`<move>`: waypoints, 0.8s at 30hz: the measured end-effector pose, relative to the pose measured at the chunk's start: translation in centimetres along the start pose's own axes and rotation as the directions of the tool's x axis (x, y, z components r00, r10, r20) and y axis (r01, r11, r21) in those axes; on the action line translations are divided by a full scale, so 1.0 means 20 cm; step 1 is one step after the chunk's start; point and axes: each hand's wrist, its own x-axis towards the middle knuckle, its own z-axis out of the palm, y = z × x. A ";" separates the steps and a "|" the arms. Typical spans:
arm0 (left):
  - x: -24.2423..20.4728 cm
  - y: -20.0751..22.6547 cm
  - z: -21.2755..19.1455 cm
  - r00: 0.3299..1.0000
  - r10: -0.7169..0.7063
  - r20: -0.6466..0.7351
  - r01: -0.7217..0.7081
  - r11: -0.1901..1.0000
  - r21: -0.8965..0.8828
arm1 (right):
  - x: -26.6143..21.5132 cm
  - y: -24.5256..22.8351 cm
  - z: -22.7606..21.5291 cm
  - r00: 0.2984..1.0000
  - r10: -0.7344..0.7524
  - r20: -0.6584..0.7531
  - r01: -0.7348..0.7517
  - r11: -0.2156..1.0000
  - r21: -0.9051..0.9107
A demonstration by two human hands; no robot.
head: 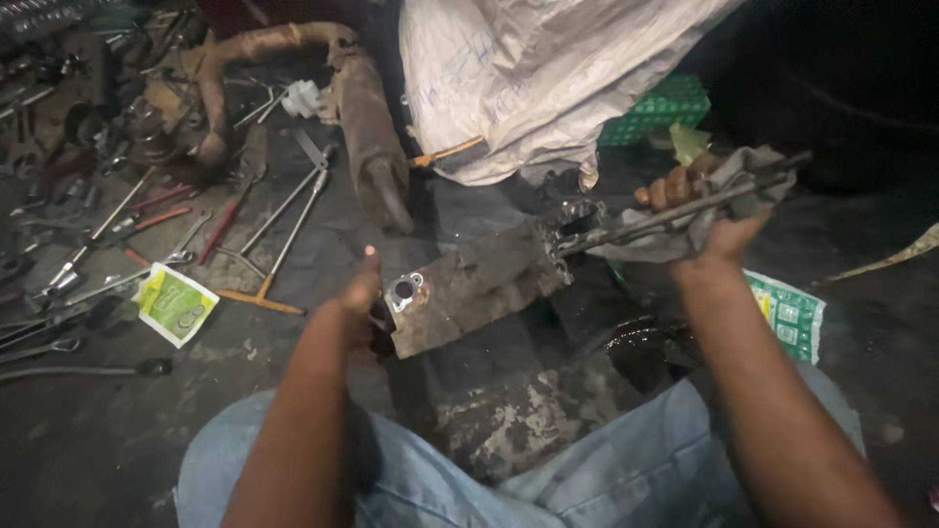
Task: The person is sitting on the floor in a workshop, using a screwdriver to loosen and remove bolts from a metallic engine cylinder head. They manipulate the tool to unscrew fasteners and eventually lift the cylinder head to separate it from the engine block.
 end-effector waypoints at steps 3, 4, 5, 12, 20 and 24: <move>-0.06 0.01 -0.04 0.996 -0.082 0.023 0.083 0.996 -0.020 | -0.02 0.00 0.00 1.000 0.011 -0.002 -0.011 1.000 0.015; -0.08 0.02 -0.04 0.994 -0.074 0.080 0.075 0.997 -0.008 | -0.03 0.00 0.00 1.000 0.014 -0.004 -0.014 1.000 0.023; -0.12 0.02 -0.04 0.988 -0.066 0.136 0.066 0.998 0.003 | -0.03 0.00 -0.01 1.000 0.018 -0.007 -0.018 0.999 0.032; -0.20 0.01 0.03 0.967 -0.055 0.248 0.050 0.998 0.025 | -0.05 -0.01 -0.03 0.997 0.028 0.072 -0.028 1.000 0.002; -0.02 -0.04 0.01 0.907 0.098 0.410 -0.065 0.993 -0.095 | -0.09 -0.03 -0.01 0.998 0.037 0.060 -0.036 0.999 -0.031; -0.11 -0.03 0.04 0.937 0.031 0.348 -0.029 1.000 -0.013 | -0.09 -0.02 -0.10 0.987 0.026 0.161 -0.019 0.999 -0.049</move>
